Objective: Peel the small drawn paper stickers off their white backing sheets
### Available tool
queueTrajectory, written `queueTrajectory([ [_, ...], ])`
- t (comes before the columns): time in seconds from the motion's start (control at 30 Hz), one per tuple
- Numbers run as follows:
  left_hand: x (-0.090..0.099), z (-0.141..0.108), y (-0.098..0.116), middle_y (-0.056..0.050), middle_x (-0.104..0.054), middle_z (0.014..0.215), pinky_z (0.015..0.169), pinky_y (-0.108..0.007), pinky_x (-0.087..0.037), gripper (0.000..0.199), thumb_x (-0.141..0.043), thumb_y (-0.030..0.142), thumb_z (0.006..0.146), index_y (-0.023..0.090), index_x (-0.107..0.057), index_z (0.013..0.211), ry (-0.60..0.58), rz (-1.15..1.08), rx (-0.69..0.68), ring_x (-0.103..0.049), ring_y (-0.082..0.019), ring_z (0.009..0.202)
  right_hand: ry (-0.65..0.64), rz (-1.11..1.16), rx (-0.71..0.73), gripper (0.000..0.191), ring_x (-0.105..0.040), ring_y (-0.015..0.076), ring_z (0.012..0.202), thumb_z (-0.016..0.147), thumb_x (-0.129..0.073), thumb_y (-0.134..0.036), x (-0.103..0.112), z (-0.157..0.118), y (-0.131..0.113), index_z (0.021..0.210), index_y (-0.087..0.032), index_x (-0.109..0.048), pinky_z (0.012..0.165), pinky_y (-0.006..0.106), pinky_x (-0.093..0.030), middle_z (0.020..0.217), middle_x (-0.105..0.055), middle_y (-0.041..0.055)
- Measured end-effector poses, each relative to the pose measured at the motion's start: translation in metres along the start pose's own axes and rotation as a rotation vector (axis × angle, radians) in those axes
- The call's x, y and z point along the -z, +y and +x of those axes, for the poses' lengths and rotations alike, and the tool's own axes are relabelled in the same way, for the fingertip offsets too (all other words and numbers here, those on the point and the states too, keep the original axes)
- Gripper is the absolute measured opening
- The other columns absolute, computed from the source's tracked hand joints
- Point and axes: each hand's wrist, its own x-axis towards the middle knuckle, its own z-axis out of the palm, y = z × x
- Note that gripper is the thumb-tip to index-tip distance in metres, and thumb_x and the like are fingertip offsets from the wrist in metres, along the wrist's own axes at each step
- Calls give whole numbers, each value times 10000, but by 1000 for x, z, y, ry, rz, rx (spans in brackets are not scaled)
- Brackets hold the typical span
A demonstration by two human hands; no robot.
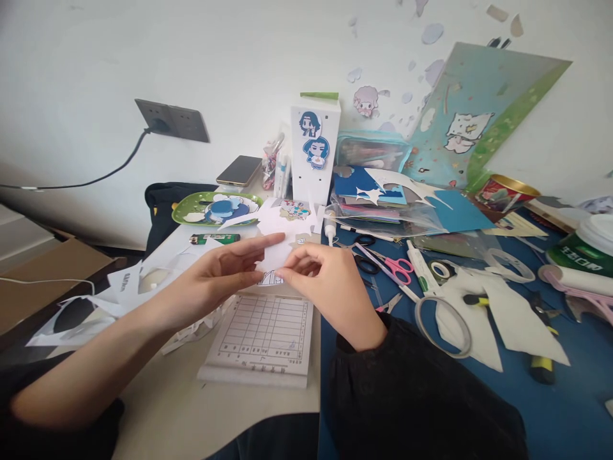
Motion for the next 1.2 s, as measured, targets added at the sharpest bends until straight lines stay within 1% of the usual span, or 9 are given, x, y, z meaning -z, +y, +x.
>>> queueTrajectory([
  [0.1, 0, 0, 2, 3, -510, 1356, 1060, -416, -287, 451, -553, 195, 849, 299, -509, 1286, 36, 8, -11, -416, -241, 1262, 3, -86, -28, 112, -585, 130, 556, 717, -707, -267, 1, -1, -2, 662, -177, -668, 554, 252, -461, 603, -657, -3],
  [0.27, 1, 0, 4, -7, -533, 1329, 1060, -411, -292, 447, -564, 182, 843, 277, -519, 1278, 63, -35, -23, -420, -235, 1257, -210, 92, -85, 264, -579, 115, 539, 849, -573, -358, 8, 1, 1, 719, -164, -698, 522, 232, -436, 636, -666, 18],
  [0.33, 1, 0, 4, -4, -527, 1334, 1063, -392, -291, 445, -559, 176, 847, 269, -516, 1279, 61, -42, -32, -416, -222, 1262, -252, 151, -90, 316, -578, 106, 548, 886, -524, -366, 9, 1, 3, 724, -159, -699, 519, 225, -416, 663, -674, 29],
  [0.43, 0, -1, 6, -4, -520, 1341, 1059, -375, -297, 449, -556, 174, 850, 267, -506, 1286, 75, -23, -36, -416, -213, 1264, -268, 196, -115, 327, -567, 102, 554, 884, -527, -391, 9, 1, 5, 735, -158, -703, 520, 226, -404, 696, -682, 40],
  [0.63, -3, -2, 10, -15, -524, 1334, 1025, -345, -335, 472, -558, 176, 850, 253, -481, 1308, 100, 71, -42, -446, -208, 1238, -221, 234, -153, 138, -564, 87, 526, 811, -628, -291, 5, 0, 4, 787, -169, -689, 529, 213, -442, 705, -693, 18],
  [0.9, -2, -4, 8, -3, -518, 1334, 1010, -335, -347, 464, -554, 196, 856, 277, -481, 1307, 98, 103, -72, -453, -202, 1223, -204, 178, -127, 142, -564, 95, 526, 823, -591, -267, 3, -1, 4, 758, -167, -668, 516, 220, -450, 684, -668, 11],
  [1.0, -4, -4, 7, -16, -534, 1310, 948, -340, -397, 467, -549, 178, 849, 271, -486, 1303, 138, 127, -72, -488, -210, 1163, -46, 11, -2, 133, -550, 114, 541, 822, -582, -255, 1, -4, 2, 753, -173, -661, 516, 242, -445, 663, -640, 8],
  [1.1, -6, -5, 6, -25, -562, 1271, 896, -340, -435, 477, -530, 145, 846, 272, -486, 1303, 154, 132, -98, -528, -204, 1082, 186, -215, 300, 96, -555, 145, 640, 809, -589, -203, -3, -8, 1, 865, -184, -666, 568, 278, -457, 754, -610, 30],
  [1.2, -8, -7, 7, -22, -540, 1303, 922, -341, -433, 485, -519, 136, 852, 284, -475, 1311, 157, 146, -149, -517, -205, 1110, 238, -380, 568, 224, -584, 192, 809, 807, -594, -147, -9, -9, 4, 1012, -205, -663, 698, 336, -498, 942, -602, 82],
])
